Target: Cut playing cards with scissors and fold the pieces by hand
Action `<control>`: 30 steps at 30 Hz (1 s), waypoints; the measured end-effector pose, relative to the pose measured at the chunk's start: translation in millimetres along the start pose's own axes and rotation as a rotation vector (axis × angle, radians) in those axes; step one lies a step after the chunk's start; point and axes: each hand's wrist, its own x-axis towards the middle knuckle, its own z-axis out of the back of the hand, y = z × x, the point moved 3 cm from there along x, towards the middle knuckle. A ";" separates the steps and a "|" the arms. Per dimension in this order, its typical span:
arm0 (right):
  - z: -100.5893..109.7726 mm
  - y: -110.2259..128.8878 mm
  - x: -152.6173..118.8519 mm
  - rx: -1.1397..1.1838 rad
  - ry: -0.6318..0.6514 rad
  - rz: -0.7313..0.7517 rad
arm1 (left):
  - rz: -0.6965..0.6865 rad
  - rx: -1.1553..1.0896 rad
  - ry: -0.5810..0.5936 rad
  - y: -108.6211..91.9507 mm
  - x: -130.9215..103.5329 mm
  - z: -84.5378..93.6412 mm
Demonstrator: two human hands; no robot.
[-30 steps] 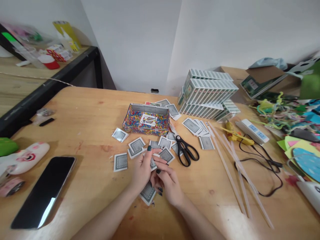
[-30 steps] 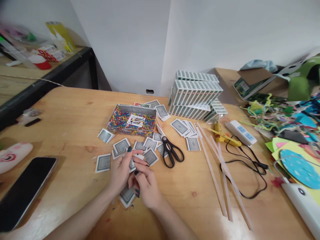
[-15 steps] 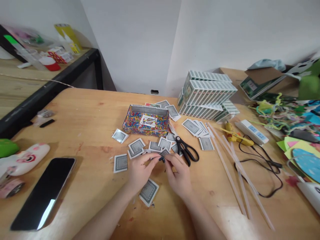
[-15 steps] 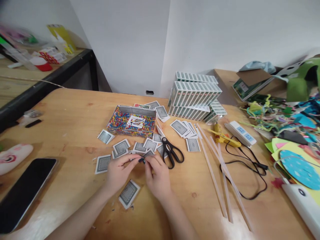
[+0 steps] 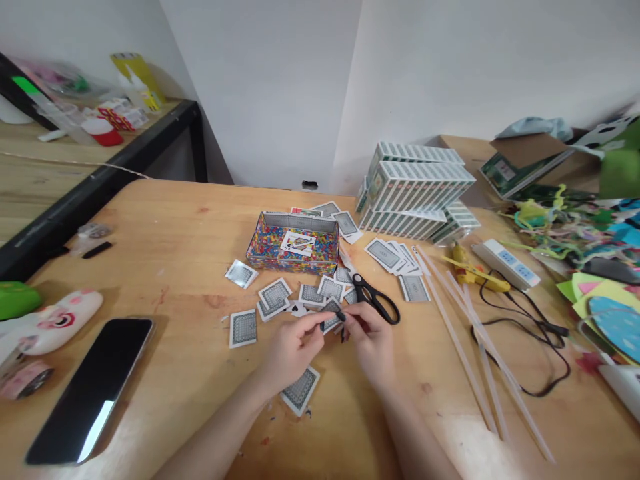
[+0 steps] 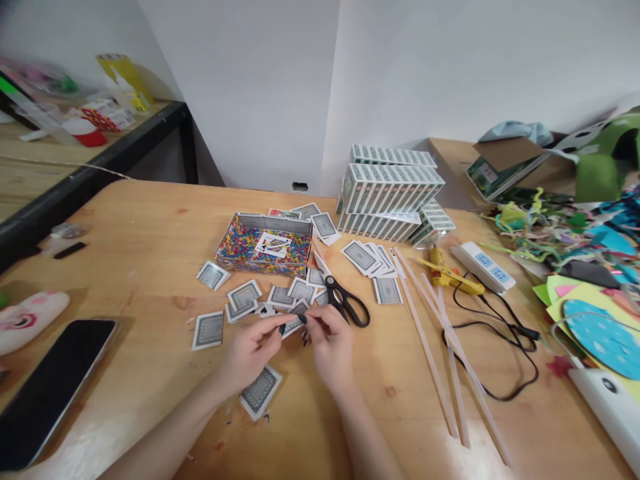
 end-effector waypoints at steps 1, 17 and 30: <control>1.2 -1.4 1.0 0.049 0.007 -0.038 | 0.006 -0.017 0.024 -0.9 -0.3 0.0; 8.9 -6.0 1.7 0.241 0.050 -0.186 | 0.111 -0.552 0.235 -2.8 3.1 -2.3; 2.5 -2.6 2.4 0.162 0.006 -0.173 | 0.143 -0.522 0.127 -1.2 6.4 -2.5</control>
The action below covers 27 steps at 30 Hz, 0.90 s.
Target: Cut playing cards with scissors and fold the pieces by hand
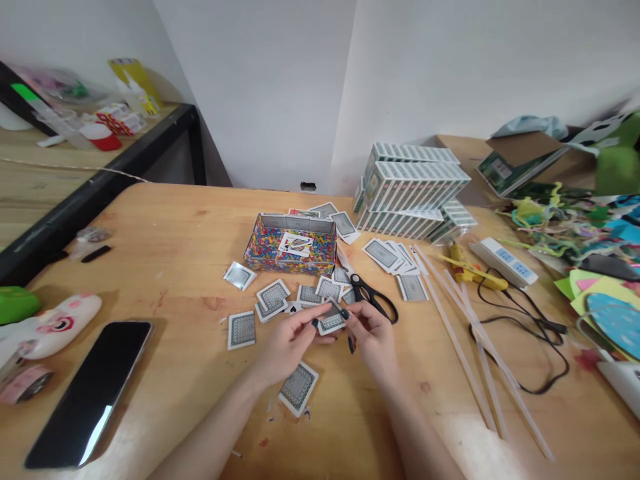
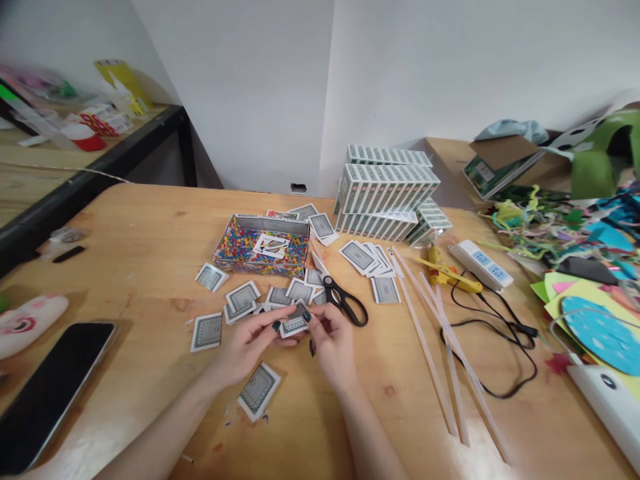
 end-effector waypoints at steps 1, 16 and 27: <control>-0.4 -0.4 0.4 0.002 0.010 -0.002 | -0.004 0.008 -0.004 -0.7 -0.3 0.1; -14.9 -12.2 -1.9 -0.003 0.203 -0.104 | 0.004 0.232 -0.246 8.1 6.0 12.3; -12.5 -13.6 -1.5 -0.028 0.239 -0.123 | -0.192 0.667 -0.220 3.7 0.3 12.6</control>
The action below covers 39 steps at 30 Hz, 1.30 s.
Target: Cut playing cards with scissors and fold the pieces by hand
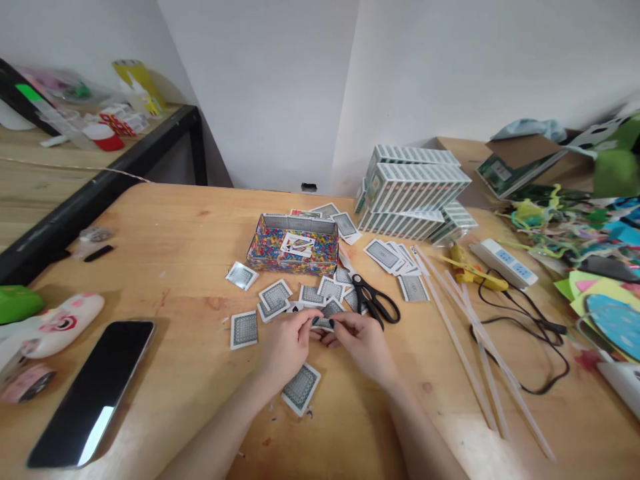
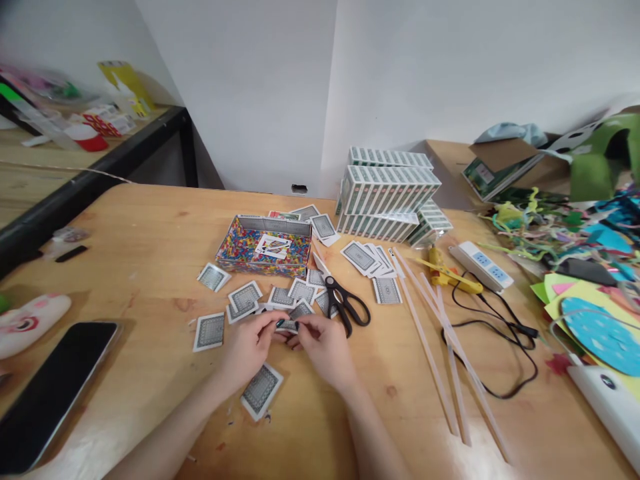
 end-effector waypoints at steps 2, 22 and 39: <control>0.8 0.7 -0.1 0.086 0.002 -0.054 | -0.002 -0.049 0.001 -1.5 0.5 1.1; 9.0 8.7 3.1 0.255 -0.102 0.052 | 0.009 -0.427 -0.073 -4.2 8.3 11.2; -7.6 2.6 -5.0 0.665 0.195 -0.265 | 0.233 -0.553 -0.170 4.9 8.8 10.7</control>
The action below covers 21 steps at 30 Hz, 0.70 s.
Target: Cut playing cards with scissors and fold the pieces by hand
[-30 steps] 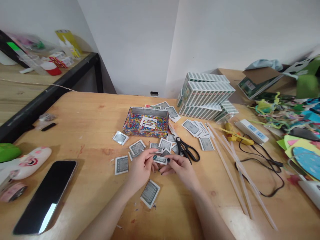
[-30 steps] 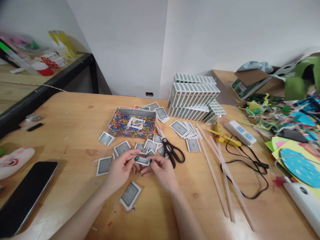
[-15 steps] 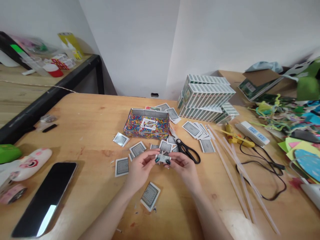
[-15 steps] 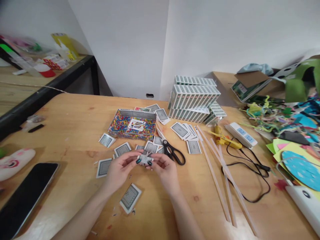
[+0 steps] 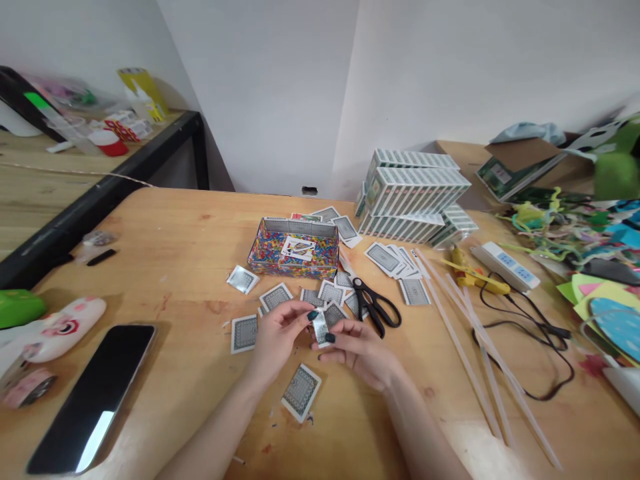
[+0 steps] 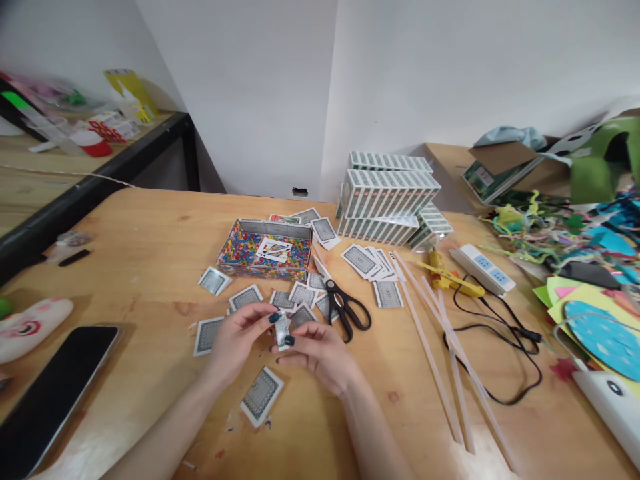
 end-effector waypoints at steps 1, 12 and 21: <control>-1.3 -0.6 -0.9 0.018 0.031 -0.025 | 0.009 -0.027 0.017 0.3 -0.8 -0.8; 2.1 -5.6 4.6 0.004 0.024 0.025 | 0.115 -0.155 0.184 -0.5 -7.1 -11.4; 0.4 1.0 2.3 -0.012 -0.020 0.076 | 0.137 -0.248 0.252 -2.6 -6.2 -10.4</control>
